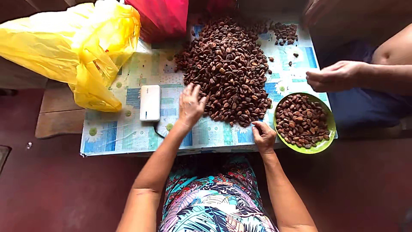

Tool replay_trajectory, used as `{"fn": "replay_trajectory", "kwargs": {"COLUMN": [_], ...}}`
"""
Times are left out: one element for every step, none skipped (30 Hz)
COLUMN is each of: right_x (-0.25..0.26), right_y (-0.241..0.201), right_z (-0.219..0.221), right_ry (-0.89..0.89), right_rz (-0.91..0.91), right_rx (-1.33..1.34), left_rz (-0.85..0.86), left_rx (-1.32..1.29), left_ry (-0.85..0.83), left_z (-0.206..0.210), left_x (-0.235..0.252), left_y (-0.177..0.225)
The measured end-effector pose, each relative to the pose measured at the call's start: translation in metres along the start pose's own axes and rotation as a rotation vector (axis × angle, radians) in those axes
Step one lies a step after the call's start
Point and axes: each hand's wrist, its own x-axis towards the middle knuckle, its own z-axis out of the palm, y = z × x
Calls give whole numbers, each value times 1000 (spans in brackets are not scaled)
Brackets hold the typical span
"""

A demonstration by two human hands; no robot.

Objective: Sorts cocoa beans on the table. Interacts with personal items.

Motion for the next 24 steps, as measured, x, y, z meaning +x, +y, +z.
{"fn": "replay_trajectory", "kwargs": {"right_x": [0, -1, -1, -1, -1, 0, 0, -1, 0, 0, 1, 1, 1, 1, 1, 1, 0, 0, 0, 1, 1, 1, 0, 1], "right_y": [0, 0, 0, 1, 1, 1, 1, 1, 1, 0, 0, 0, 1, 2, 3, 3, 3, 3, 2, 2, 1, 1, 0, 0], "right_z": [0, 0, 0, 0, 1, 1, 1, 1, 1, 1, 1, 0, 1, 1, 2, 2, 2, 2, 2, 2, 2, 2, 2, 2], "right_ry": [3, 0, -4, -6, -5, 0, 2, 4, 6, 6, 4, -1, -6, -6, -2, 1, 1, 1, 2, 3, 4, 4, 0, -2], "right_rz": [-3, -1, 1, 0, -2, -5, -6, -8, -12, -15, -16, -17, -19, -25, -31, -32, -30, -27, -26, -25, -27, -29, -32, -35], "right_rx": [-1, -2, -2, -5, -7, -9, -11, -13, -15, -16, -16, -14, -15, -15, -18, -24, -25, -23, -21, -23, -28, -34, -40, -46], "left_rz": [12, 18, 22, 36, 56, 85, 121, 158, 190, 217, 238, 249, 253, 241, 206, 160, 103, 25, -74, -186, -293, -389, -477, -557], "left_rx": [0, 16, 42, 69, 83, 92, 95, 96, 88, 64, 40, 27, 15, 18, 36, 74, 126, 178, 232, 267, 288, 308, 324, 325], "left_ry": [-4, -12, -20, -7, 6, 18, 21, 19, 4, -18, -23, -4, 41, 95, 146, 196, 255, 316, 379, 432, 480, 522, 512, 456], "left_z": [16, 31, 43, 52, 58, 62, 63, 63, 58, 52, 47, 41, 30, 14, -6, -28, -49, -72, -94, -115, -132, -143, -151, -158], "left_x": [-8, -16, -23, -28, -33, -38, -43, -50, -56, -62, -65, -65, -61, -55, -47, -39, -32, -27, -25, -24, -23, -21, -17, -11], "left_y": [7, 14, 20, 24, 27, 28, 28, 27, 25, 22, 17, 8, -1, -12, -25, -41, -58, -74, -86, -96, -105, -112, -121, -129]}}
